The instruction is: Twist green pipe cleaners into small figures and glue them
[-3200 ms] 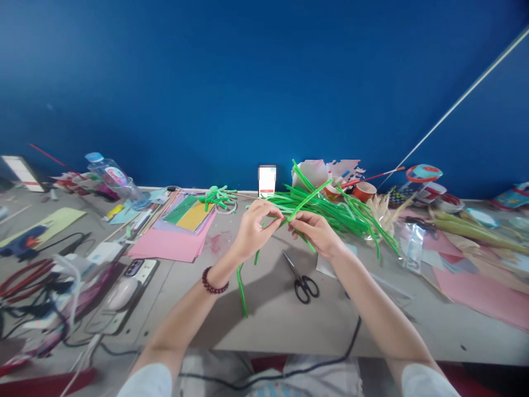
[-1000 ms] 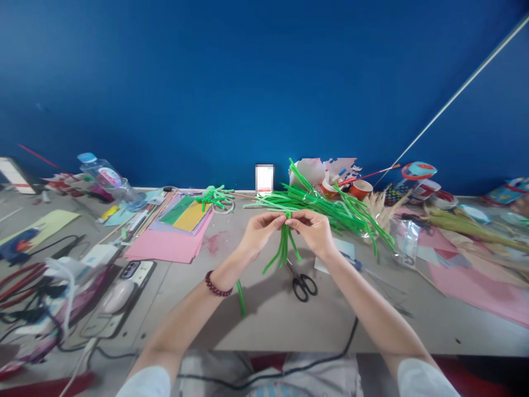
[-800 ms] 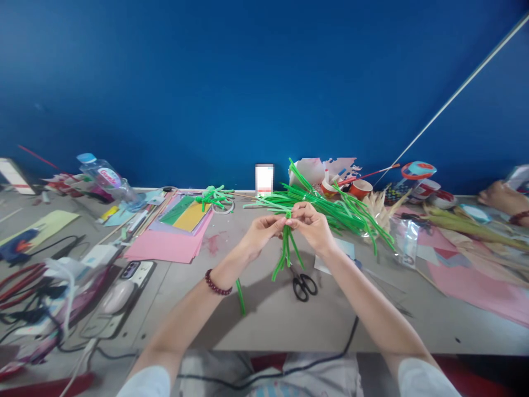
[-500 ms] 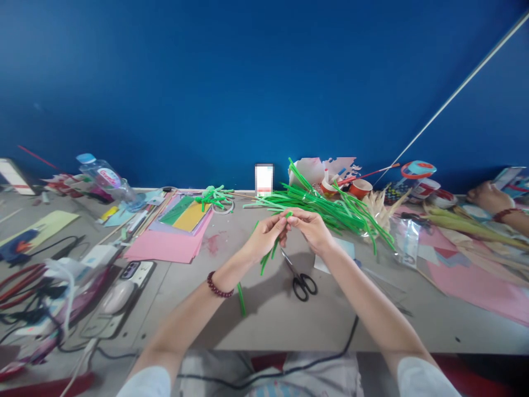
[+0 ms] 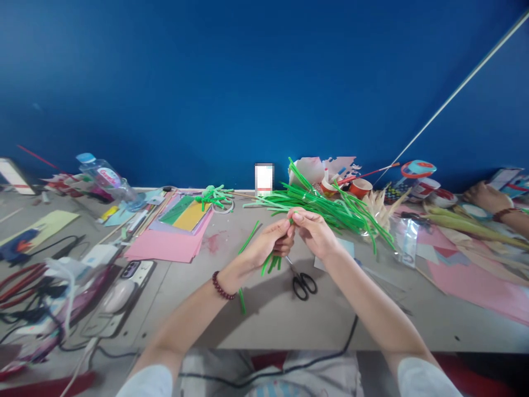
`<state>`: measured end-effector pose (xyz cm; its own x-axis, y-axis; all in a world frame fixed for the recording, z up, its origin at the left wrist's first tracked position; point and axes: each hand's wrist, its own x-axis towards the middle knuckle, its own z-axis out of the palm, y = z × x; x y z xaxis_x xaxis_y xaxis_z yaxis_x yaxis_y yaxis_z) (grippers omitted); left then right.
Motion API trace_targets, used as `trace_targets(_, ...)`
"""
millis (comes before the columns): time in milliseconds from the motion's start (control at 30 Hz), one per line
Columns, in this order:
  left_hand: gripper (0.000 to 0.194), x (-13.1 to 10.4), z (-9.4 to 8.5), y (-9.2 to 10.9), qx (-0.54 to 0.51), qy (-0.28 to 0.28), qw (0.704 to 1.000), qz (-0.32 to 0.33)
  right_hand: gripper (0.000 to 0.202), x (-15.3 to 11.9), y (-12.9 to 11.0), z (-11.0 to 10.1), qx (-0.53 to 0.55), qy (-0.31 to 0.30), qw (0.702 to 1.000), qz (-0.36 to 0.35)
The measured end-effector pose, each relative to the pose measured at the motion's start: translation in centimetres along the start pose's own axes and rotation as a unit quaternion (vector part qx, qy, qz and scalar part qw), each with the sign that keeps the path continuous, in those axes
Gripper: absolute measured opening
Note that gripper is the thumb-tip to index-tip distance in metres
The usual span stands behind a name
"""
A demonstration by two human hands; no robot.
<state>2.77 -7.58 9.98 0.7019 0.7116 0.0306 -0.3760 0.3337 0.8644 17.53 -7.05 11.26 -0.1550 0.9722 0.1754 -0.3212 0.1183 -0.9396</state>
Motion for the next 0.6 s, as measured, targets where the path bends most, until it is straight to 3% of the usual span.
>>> trace_targets(233, 0.029, -0.1, -0.3, 0.1, -0.044, -0.025, 0.996, -0.070, 0.014, 0.3, 0.7, -0.6, 0.006, 0.078, 0.997, -0.024)
trace_targets(333, 0.031, -0.9, -1.2, -0.3, -0.035, -0.015, 0.995, -0.096, 0.014, 0.4, 1.0, -0.9, -0.050, 0.063, 0.996, -0.038)
trace_targets(400, 0.033, -1.7, -2.7, -1.0, -0.014, 0.038, 0.996, -0.083, 0.013, 0.4, 1.2, -0.4, -0.138, 0.048, 0.988, -0.057)
trace_targets(500, 0.036, -2.7, -6.2, -2.5, 0.009, 0.185, 0.982, -0.039, 0.018, 1.4, 1.7, 2.0, -0.301, 0.050, 0.940, -0.152)
trace_targets(533, 0.036, -3.0, -7.4, -2.9, -0.005, 0.222, 0.975, -0.028, 0.020, 2.1, 2.2, 3.4, -0.343, 0.030, 0.920, -0.188)
trace_targets(600, 0.033, -3.3, -9.3, -3.7, -0.050, 0.249, 0.967, -0.016, 0.020, 4.3, 3.6, 7.0, -0.390, -0.096, 0.891, -0.210)
